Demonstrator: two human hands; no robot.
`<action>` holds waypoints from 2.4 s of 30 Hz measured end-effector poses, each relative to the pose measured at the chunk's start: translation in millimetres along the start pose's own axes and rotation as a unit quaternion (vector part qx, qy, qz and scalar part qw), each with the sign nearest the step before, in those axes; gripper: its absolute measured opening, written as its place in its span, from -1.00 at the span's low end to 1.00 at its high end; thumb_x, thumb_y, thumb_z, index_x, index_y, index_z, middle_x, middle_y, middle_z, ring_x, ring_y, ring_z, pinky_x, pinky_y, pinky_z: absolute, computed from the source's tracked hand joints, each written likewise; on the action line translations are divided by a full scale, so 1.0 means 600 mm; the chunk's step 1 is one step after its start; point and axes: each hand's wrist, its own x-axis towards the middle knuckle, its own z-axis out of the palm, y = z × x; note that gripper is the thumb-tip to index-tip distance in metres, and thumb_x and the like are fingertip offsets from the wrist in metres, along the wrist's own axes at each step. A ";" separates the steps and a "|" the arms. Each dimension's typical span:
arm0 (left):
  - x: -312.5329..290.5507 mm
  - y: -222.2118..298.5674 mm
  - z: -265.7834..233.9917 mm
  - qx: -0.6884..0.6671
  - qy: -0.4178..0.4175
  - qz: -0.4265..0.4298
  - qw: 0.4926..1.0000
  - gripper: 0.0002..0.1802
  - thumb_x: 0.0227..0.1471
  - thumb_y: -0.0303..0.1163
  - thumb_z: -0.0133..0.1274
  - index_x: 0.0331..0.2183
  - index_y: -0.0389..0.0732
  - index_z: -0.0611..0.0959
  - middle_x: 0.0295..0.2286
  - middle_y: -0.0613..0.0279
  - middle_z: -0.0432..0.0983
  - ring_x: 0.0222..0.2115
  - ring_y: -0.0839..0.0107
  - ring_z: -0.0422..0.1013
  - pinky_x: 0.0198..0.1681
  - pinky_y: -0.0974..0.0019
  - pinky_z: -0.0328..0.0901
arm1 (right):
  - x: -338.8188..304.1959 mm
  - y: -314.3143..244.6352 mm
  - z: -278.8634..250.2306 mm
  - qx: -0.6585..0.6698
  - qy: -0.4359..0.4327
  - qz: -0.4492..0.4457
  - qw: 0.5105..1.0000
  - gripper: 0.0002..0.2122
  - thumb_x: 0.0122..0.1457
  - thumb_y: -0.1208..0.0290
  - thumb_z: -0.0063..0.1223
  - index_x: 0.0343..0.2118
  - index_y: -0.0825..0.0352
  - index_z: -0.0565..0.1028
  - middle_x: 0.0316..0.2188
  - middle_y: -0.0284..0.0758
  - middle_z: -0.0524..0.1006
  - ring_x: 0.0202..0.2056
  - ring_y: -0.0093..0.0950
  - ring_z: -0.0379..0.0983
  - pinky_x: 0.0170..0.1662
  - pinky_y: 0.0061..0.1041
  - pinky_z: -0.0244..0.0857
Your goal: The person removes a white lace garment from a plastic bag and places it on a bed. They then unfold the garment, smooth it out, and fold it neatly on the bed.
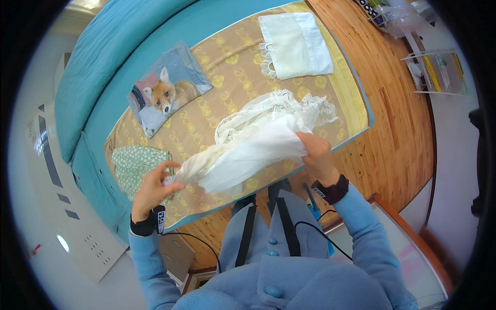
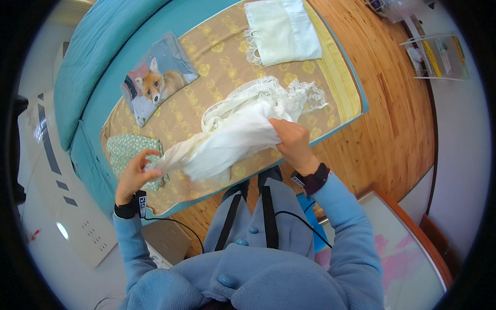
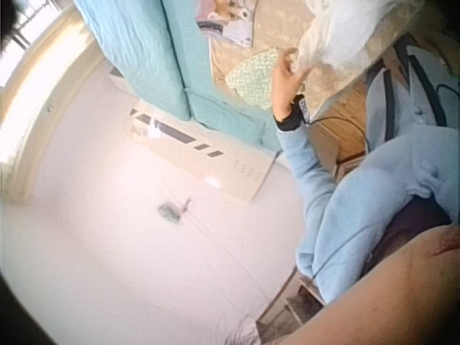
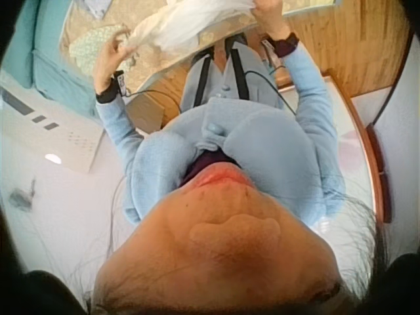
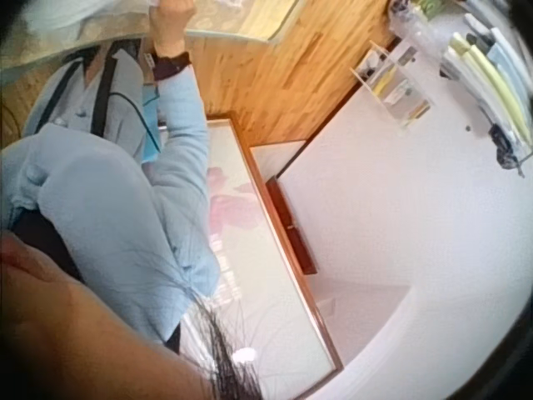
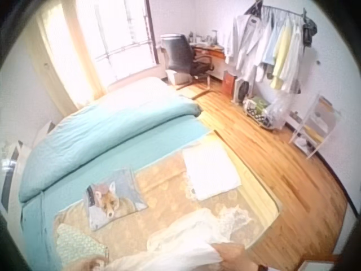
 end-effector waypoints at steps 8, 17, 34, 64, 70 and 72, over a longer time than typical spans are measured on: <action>0.049 -0.164 -0.021 0.409 0.229 0.016 0.883 -0.79 -0.07 -0.51 0.08 -0.28 -0.23 0.57 -0.25 -0.02 0.47 -0.25 0.04 0.39 -0.23 0.13 0.28 | -0.154 -0.107 0.083 0.215 -0.105 -0.092 0.967 -0.73 0.00 0.60 0.07 -0.17 0.34 0.50 -0.25 -0.19 0.54 -0.19 -0.24 0.49 -0.13 -0.37 0.38; 0.202 -0.284 0.304 0.332 0.151 0.265 0.893 -0.32 0.04 -0.40 0.04 0.18 -0.17 0.21 0.21 -0.10 -0.09 0.21 -0.05 -0.08 0.22 0.02 -0.12 | -0.581 0.210 0.253 0.012 -0.172 0.466 0.868 -0.84 0.14 0.42 -0.08 -0.30 0.41 0.42 -0.32 -0.09 0.52 -0.27 -0.16 0.48 -0.24 -0.26 0.37; 0.154 -0.633 0.373 0.454 0.127 0.290 0.833 -0.58 -0.15 -0.08 -0.13 -0.23 -0.04 0.53 0.02 -0.24 0.18 0.06 -0.25 0.10 0.08 -0.41 -0.12 | -0.865 0.438 0.298 -0.179 -0.704 0.074 0.683 -0.67 0.13 0.28 -0.11 -0.03 0.18 0.39 0.09 -0.24 0.30 0.14 -0.21 0.14 0.16 -0.03 -0.01; 0.112 -0.524 0.429 0.346 0.193 0.244 0.885 -0.27 -0.13 -0.51 0.04 0.14 0.00 0.31 0.20 0.09 0.03 0.23 0.12 -0.07 0.27 -0.02 -0.18 | -0.383 0.420 0.193 -0.214 -0.856 0.201 0.425 -0.58 0.29 0.09 -0.30 0.17 0.06 0.28 0.20 -0.31 0.21 0.22 -0.25 0.05 0.26 -0.16 -0.09; 0.084 -0.525 0.465 0.313 0.215 0.209 0.901 -0.41 0.00 -0.56 -0.11 0.13 -0.14 0.31 0.20 0.04 0.02 0.24 0.07 -0.11 0.29 0.07 -0.24 | -0.356 0.322 0.186 -0.118 -0.825 0.128 0.538 -0.72 0.24 0.25 -0.13 -0.07 0.26 0.45 -0.12 -0.24 0.50 -0.07 -0.31 0.40 -0.01 -0.42 0.26; 0.063 -0.522 0.464 0.291 0.206 0.211 0.910 -0.46 0.04 -0.51 -0.11 0.11 -0.19 0.33 0.17 0.02 0.08 0.21 0.06 -0.04 0.26 0.08 -0.16 | -0.353 0.285 0.186 -0.141 -0.806 0.053 0.572 -0.80 0.19 0.34 -0.04 -0.21 0.30 0.49 -0.26 -0.26 0.56 -0.21 -0.34 0.48 -0.14 -0.45 0.34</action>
